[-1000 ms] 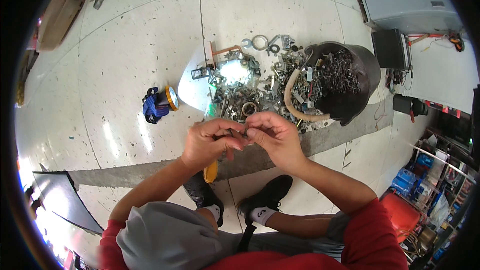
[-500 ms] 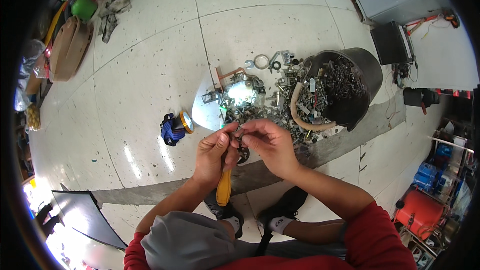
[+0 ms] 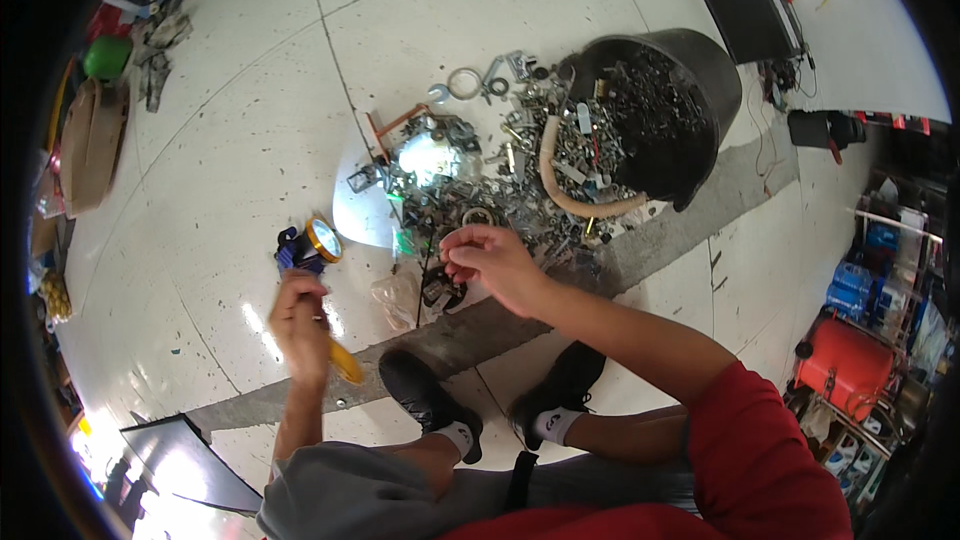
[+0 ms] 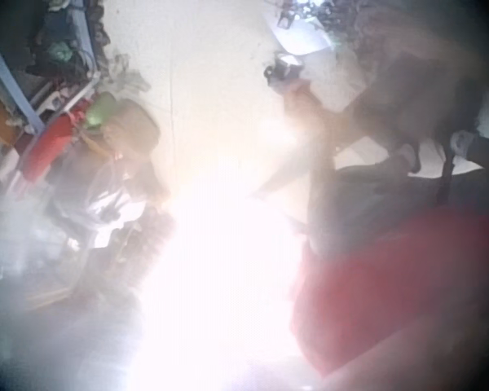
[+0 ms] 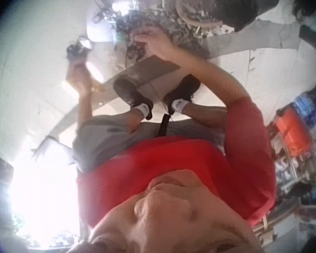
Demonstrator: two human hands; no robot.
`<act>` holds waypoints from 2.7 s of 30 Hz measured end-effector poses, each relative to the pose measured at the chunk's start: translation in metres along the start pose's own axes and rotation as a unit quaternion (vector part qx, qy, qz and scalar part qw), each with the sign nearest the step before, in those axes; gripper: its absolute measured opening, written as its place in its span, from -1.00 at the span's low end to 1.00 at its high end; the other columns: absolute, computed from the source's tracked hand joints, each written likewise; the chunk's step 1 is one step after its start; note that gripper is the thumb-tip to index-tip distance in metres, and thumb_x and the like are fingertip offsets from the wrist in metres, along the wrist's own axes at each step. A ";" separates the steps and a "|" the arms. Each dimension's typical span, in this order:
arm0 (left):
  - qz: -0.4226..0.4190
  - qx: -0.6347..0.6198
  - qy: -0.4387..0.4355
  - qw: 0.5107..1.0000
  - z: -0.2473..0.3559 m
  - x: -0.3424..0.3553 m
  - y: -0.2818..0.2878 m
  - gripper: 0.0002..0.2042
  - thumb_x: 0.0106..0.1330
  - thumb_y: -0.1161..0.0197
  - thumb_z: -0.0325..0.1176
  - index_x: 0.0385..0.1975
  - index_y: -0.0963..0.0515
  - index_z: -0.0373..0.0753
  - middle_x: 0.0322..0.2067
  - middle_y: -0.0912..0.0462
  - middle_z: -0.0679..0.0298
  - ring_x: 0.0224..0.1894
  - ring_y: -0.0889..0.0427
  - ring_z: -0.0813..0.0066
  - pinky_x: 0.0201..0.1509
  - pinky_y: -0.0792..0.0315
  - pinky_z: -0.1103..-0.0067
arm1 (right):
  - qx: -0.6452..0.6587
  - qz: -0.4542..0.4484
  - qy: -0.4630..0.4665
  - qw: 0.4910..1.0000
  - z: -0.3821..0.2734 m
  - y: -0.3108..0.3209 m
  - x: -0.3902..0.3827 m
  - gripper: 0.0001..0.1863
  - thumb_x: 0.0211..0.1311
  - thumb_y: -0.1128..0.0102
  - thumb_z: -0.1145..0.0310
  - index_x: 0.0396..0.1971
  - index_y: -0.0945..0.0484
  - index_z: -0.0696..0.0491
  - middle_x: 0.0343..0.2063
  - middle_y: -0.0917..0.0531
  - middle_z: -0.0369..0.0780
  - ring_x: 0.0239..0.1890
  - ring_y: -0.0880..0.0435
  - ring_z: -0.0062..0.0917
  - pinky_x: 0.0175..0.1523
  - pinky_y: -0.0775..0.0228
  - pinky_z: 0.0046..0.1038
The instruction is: The person searches through a pile of hardware parts on the floor, selects a screw, and then enters a car. Inside the car, they use a screwdriver to remove screws from the ceiling console and detach the overhead panel.
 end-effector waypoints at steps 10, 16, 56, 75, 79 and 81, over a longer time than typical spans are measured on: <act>-0.035 0.497 -0.092 0.862 -0.065 0.040 0.069 -0.21 0.01 -0.54 -0.38 0.33 -0.35 -0.14 -0.22 -0.41 0.21 -0.29 -0.52 0.29 -0.24 -0.47 0.41 | -0.575 0.263 0.189 0.751 -0.037 0.037 0.082 -0.53 0.30 -0.11 0.43 0.15 -0.33 0.31 -0.15 -0.60 0.08 -0.12 -0.65 -0.18 0.03 -0.51 -0.26; -0.071 0.554 -0.107 0.822 -0.080 0.066 0.063 -0.14 -0.11 -0.60 -0.29 0.30 -0.33 -0.02 -0.16 -0.42 0.17 -0.18 -0.64 0.07 -0.18 -0.57 0.26 | -0.585 0.227 0.210 0.750 -0.033 0.010 0.090 -0.38 0.24 -0.15 0.41 0.26 -0.22 0.34 -0.03 -0.53 0.19 0.00 -0.57 0.02 0.15 -0.43 -0.16; -0.319 -0.242 0.635 0.661 0.022 -0.027 -0.089 -0.54 0.36 -0.20 -0.05 0.03 -0.54 -0.33 -0.19 -0.72 0.19 -0.25 -0.70 0.48 -0.17 -0.53 0.60 | -0.840 0.220 0.127 0.479 -0.076 0.086 0.088 -0.91 0.07 -0.28 0.34 -0.46 -0.73 -0.03 -0.37 -0.64 -0.25 -0.24 -0.63 -0.33 -0.05 -0.52 -0.34; -0.330 -0.240 0.631 0.660 0.015 -0.036 -0.090 -0.52 0.31 -0.29 -0.04 0.01 -0.56 -0.33 -0.17 -0.72 0.23 -0.20 -0.73 0.51 -0.05 -0.59 0.58 | -0.837 0.128 0.154 0.510 -0.079 0.077 0.067 -0.70 0.16 -0.30 0.28 -0.06 -0.66 -0.14 -0.15 -0.62 -0.24 0.00 -0.57 -0.29 0.10 -0.38 -0.18; -0.345 -0.265 0.625 0.648 0.006 -0.039 -0.087 -0.50 0.32 -0.25 0.00 0.03 -0.55 -0.34 -0.15 -0.72 0.21 -0.15 -0.72 0.51 -0.01 -0.57 0.58 | -0.841 0.150 0.120 0.505 -0.078 0.069 0.071 -0.74 0.09 -0.29 0.30 -0.18 -0.71 -0.17 -0.20 -0.66 -0.26 0.00 -0.57 -0.28 0.11 -0.35 -0.19; -0.347 -0.279 0.624 0.642 0.004 -0.040 -0.086 -0.49 0.34 -0.23 -0.01 0.05 -0.53 -0.35 -0.13 -0.71 0.19 -0.12 -0.72 0.49 0.02 -0.56 0.58 | -0.842 0.151 0.098 0.509 -0.078 0.067 0.075 -0.72 0.11 -0.27 0.32 -0.13 -0.70 -0.15 -0.18 -0.64 -0.24 0.01 -0.57 -0.26 0.11 -0.36 -0.16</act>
Point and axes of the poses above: each hand's wrist, its own x-axis towards the middle knuckle, its own y-axis out of the back of the hand, z = x × y, the point moved 1 cm from there along x, towards the middle knuckle
